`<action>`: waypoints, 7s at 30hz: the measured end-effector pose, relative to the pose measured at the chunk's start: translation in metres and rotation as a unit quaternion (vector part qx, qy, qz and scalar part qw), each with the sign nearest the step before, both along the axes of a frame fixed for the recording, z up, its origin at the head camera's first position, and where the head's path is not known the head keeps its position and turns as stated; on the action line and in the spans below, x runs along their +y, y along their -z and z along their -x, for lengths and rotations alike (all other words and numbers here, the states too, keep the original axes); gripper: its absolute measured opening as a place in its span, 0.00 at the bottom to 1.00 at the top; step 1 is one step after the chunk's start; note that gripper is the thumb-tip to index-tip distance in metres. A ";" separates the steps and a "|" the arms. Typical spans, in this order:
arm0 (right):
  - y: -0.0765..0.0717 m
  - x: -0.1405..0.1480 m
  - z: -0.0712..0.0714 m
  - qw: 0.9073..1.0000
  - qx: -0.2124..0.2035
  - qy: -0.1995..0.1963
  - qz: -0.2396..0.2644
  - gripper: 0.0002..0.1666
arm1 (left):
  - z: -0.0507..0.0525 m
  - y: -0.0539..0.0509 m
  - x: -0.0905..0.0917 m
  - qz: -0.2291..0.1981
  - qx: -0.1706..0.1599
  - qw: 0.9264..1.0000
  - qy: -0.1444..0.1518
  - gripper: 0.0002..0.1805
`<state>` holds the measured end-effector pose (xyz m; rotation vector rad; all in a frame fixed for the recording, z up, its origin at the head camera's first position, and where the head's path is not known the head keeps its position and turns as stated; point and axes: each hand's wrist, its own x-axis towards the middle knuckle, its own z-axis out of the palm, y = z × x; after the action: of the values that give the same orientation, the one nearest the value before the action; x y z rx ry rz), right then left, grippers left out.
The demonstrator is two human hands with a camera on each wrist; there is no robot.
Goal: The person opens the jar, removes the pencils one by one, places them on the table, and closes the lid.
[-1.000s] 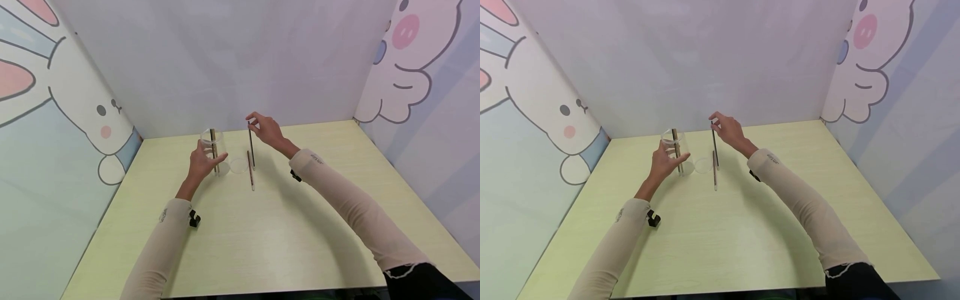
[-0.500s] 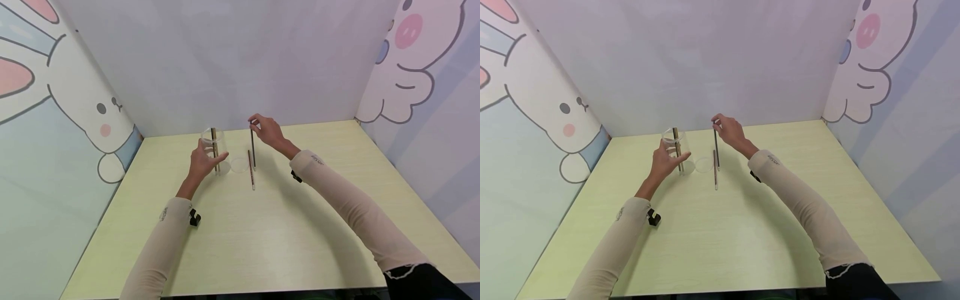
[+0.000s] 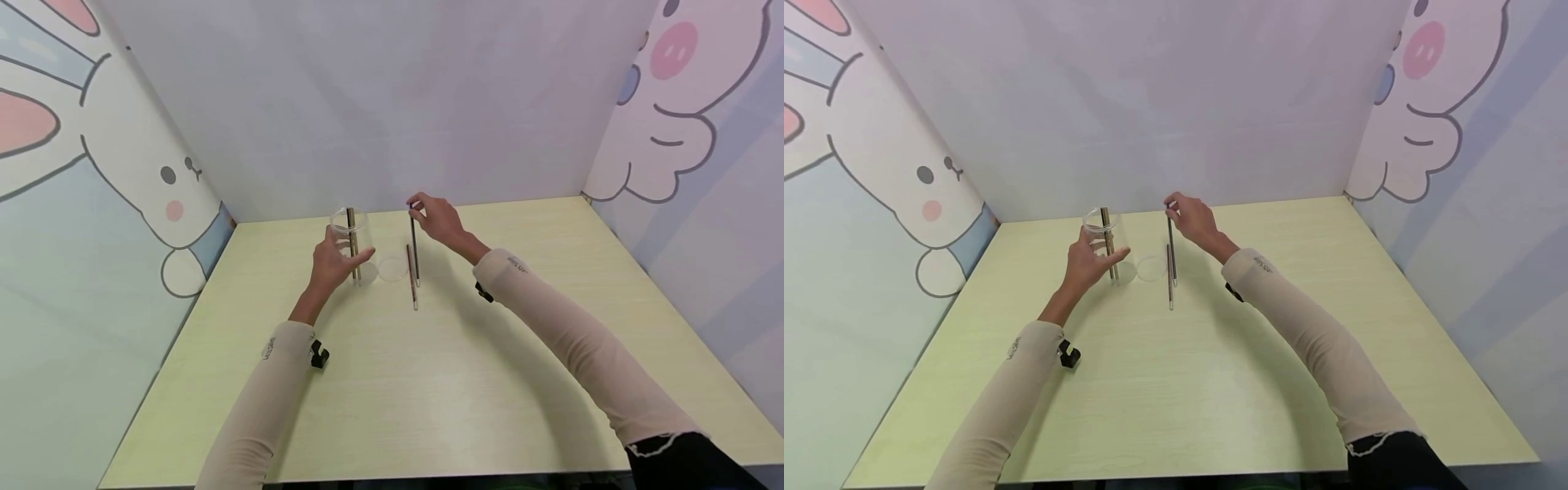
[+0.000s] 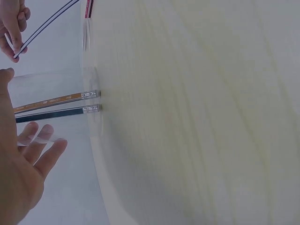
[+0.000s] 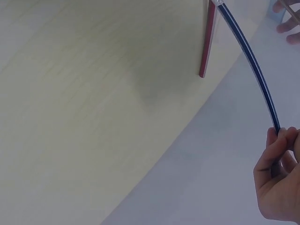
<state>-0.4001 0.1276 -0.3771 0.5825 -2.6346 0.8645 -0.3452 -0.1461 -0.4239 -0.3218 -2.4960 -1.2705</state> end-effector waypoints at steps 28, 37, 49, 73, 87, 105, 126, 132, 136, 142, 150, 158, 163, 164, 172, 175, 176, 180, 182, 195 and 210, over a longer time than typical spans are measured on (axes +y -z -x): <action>0.037 -0.002 -0.004 0.997 -0.062 0.006 -0.048 0.19 | -0.002 0.002 0.000 0.000 0.007 1.000 0.001 0.44; 0.048 -0.001 -0.005 0.994 -0.094 0.007 -0.064 0.19 | -0.001 0.002 0.001 0.000 0.007 1.000 -0.002 0.43; 0.063 -0.001 -0.001 0.992 -0.101 0.010 -0.072 0.18 | -0.003 0.003 0.004 -0.003 0.003 1.000 -0.002 0.46; 0.072 -0.003 0.003 0.989 -0.108 0.011 -0.099 0.16 | -0.002 0.003 0.011 0.002 -0.001 1.000 -0.009 0.44; 0.069 -0.005 0.004 0.986 -0.122 0.023 -0.113 0.17 | 0.000 0.005 0.012 0.003 0.000 1.000 -0.009 0.44; 0.069 -0.001 0.004 0.985 -0.119 0.021 -0.122 0.17 | 0.003 0.006 0.014 0.004 0.005 1.000 -0.009 0.43; 0.061 0.008 0.004 0.989 -0.090 0.016 -0.116 0.21 | 0.003 0.006 0.019 0.010 0.001 1.000 -0.015 0.44; 0.052 0.008 0.003 0.988 -0.084 0.014 -0.129 0.22 | 0.003 0.006 0.019 0.014 0.005 1.000 -0.017 0.43; 0.039 0.005 0.002 0.988 -0.076 0.012 -0.134 0.22 | 0.004 0.006 0.019 0.014 0.003 1.000 -0.017 0.43; 0.015 -0.004 0.000 0.988 -0.051 0.005 -0.148 0.23 | 0.004 0.004 0.019 0.004 0.002 1.000 -0.009 0.43; -0.008 -0.016 -0.005 0.988 -0.028 -0.007 -0.153 0.22 | 0.005 0.005 0.018 0.004 0.001 1.000 -0.007 0.45; -0.024 -0.025 -0.012 0.987 -0.006 -0.027 -0.158 0.22 | 0.004 0.006 0.018 0.004 0.006 1.000 -0.003 0.46; -0.032 -0.031 -0.015 0.985 0.008 -0.033 -0.166 0.23 | 0.004 0.007 0.018 0.001 0.006 1.000 -0.003 0.46; -0.034 -0.032 -0.015 0.985 0.010 -0.034 -0.167 0.23 | 0.004 0.006 0.018 0.001 0.006 1.000 -0.003 0.46; -0.050 -0.040 -0.020 0.987 0.018 -0.036 -0.158 0.22 | 0.002 0.004 0.017 0.003 0.004 1.000 -0.001 0.46; -0.054 -0.043 -0.022 0.987 0.024 -0.040 -0.152 0.22 | 0.002 0.004 0.017 0.007 0.003 1.000 -0.004 0.46; -0.056 -0.044 -0.022 0.987 0.027 -0.042 -0.152 0.22 | 0.002 0.004 0.017 0.009 0.002 1.000 -0.004 0.46; -0.060 -0.047 -0.023 0.987 0.037 -0.045 -0.149 0.21 | 0.001 0.003 0.017 0.006 0.001 1.000 0.000 0.46; -0.062 -0.050 -0.023 0.988 0.044 -0.048 -0.143 0.21 | 0.001 0.003 0.016 0.006 -0.001 1.000 0.001 0.47; -0.072 -0.064 -0.028 0.987 0.073 -0.059 -0.130 0.18 | 0.002 0.004 0.012 0.010 0.005 1.000 -0.002 0.47; -0.073 -0.079 -0.031 0.986 0.090 -0.084 -0.114 0.14 | 0.005 0.007 0.012 0.007 0.002 1.000 0.000 0.48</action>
<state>-0.3692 0.0481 -0.3044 0.9085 -2.5621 0.5275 -0.3505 -0.1339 -0.4304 -0.3263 -2.5032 -1.2505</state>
